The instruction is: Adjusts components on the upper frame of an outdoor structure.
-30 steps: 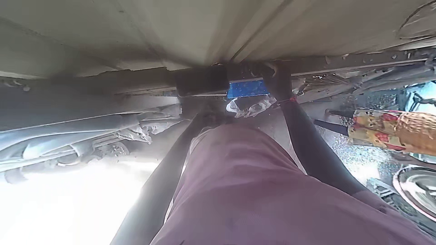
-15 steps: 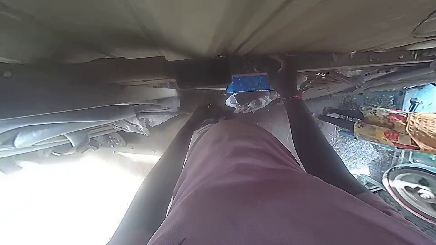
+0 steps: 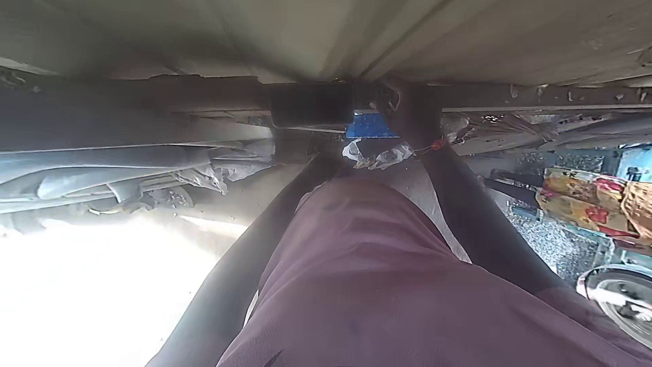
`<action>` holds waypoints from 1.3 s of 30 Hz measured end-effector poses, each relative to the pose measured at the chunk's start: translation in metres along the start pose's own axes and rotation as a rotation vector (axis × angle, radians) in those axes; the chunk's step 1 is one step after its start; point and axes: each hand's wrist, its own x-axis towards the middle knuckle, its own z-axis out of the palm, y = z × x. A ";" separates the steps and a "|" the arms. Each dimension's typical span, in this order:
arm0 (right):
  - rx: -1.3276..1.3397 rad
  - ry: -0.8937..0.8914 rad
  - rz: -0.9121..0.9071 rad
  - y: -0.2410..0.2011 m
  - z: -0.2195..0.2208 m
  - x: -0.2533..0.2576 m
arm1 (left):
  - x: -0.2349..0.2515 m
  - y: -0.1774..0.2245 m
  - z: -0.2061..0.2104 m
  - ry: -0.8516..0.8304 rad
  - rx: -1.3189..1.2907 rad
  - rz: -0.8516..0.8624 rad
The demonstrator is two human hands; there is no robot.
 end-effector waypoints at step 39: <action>0.202 0.091 0.014 0.054 0.011 -0.013 | -0.007 -0.023 -0.003 0.113 -0.095 0.054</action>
